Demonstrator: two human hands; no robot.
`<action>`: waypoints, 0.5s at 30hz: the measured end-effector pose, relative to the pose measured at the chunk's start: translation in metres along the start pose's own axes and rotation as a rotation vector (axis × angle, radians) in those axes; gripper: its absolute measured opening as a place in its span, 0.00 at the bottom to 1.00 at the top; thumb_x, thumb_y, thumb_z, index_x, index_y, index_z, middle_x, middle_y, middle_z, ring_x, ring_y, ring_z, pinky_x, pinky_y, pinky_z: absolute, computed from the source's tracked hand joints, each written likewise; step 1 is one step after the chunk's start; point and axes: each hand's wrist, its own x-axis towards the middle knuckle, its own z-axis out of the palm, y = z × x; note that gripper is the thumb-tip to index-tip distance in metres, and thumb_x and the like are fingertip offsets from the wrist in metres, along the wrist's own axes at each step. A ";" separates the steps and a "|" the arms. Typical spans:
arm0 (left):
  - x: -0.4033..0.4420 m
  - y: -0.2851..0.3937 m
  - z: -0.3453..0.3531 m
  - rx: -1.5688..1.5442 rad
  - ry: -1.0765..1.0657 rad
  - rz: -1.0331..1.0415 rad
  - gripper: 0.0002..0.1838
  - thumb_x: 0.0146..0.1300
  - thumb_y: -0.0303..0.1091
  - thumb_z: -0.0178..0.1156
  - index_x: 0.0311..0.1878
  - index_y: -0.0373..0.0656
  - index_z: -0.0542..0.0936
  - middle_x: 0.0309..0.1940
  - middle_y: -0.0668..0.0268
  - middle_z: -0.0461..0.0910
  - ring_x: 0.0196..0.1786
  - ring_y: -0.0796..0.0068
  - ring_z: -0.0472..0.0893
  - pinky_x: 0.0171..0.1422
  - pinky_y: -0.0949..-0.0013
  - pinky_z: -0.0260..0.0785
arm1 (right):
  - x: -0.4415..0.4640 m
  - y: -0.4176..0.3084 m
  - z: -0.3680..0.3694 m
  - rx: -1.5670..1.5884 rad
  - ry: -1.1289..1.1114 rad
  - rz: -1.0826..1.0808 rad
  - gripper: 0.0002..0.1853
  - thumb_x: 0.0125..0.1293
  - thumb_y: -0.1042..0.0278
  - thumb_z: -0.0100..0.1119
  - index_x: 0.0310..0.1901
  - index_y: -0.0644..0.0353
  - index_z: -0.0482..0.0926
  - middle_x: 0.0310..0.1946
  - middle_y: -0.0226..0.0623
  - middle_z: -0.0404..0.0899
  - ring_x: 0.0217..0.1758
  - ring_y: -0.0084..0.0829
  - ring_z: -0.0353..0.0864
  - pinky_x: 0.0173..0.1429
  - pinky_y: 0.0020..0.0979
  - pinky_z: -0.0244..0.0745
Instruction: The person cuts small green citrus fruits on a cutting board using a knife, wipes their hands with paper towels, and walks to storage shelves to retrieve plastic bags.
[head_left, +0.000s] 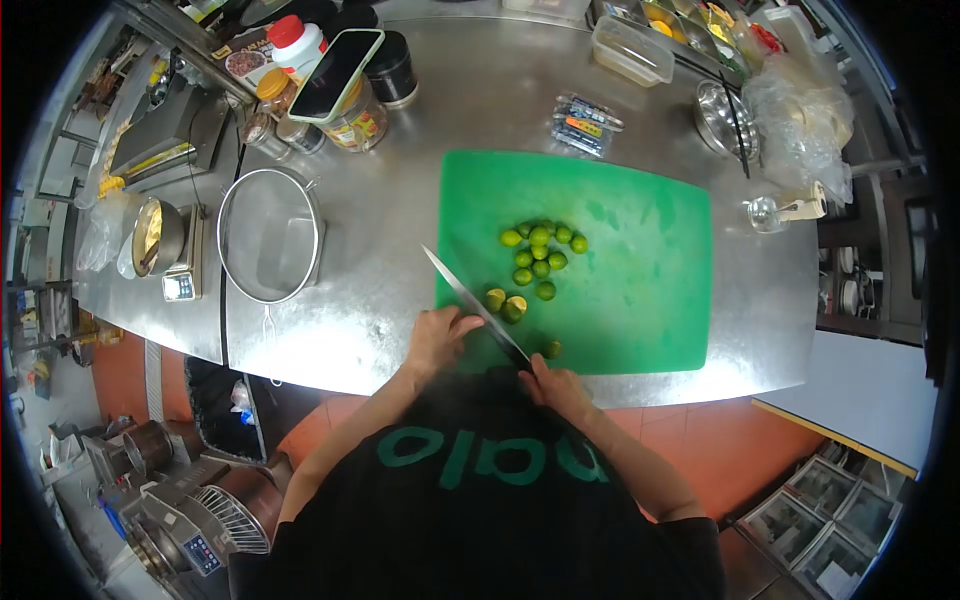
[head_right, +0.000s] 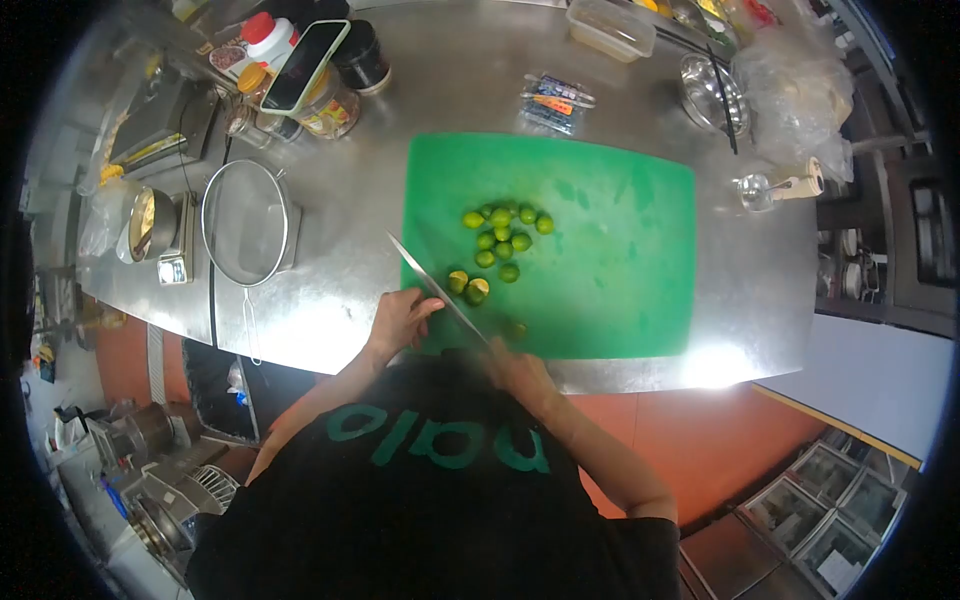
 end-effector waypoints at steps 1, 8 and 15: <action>0.001 0.000 -0.001 0.000 -0.018 -0.014 0.23 0.59 0.47 0.60 0.23 0.33 0.73 0.11 0.61 0.73 0.11 0.71 0.74 0.12 0.69 0.65 | 0.002 -0.006 -0.005 -0.009 -0.096 0.063 0.15 0.62 0.56 0.53 0.37 0.58 0.64 0.19 0.53 0.74 0.24 0.56 0.76 0.25 0.49 0.71; 0.004 -0.010 -0.001 0.044 -0.030 0.031 0.21 0.60 0.46 0.58 0.28 0.32 0.74 0.14 0.58 0.75 0.14 0.69 0.77 0.13 0.68 0.67 | 0.037 -0.031 -0.020 0.016 -0.234 0.091 0.13 0.66 0.60 0.45 0.39 0.62 0.61 0.24 0.57 0.76 0.30 0.58 0.77 0.33 0.53 0.70; 0.001 0.009 -0.009 0.033 -0.149 -0.023 0.20 0.64 0.44 0.54 0.32 0.32 0.74 0.15 0.58 0.76 0.15 0.66 0.79 0.15 0.67 0.69 | 0.030 -0.035 -0.029 -0.029 -0.157 0.015 0.12 0.66 0.64 0.46 0.40 0.65 0.62 0.21 0.53 0.76 0.27 0.56 0.77 0.32 0.52 0.70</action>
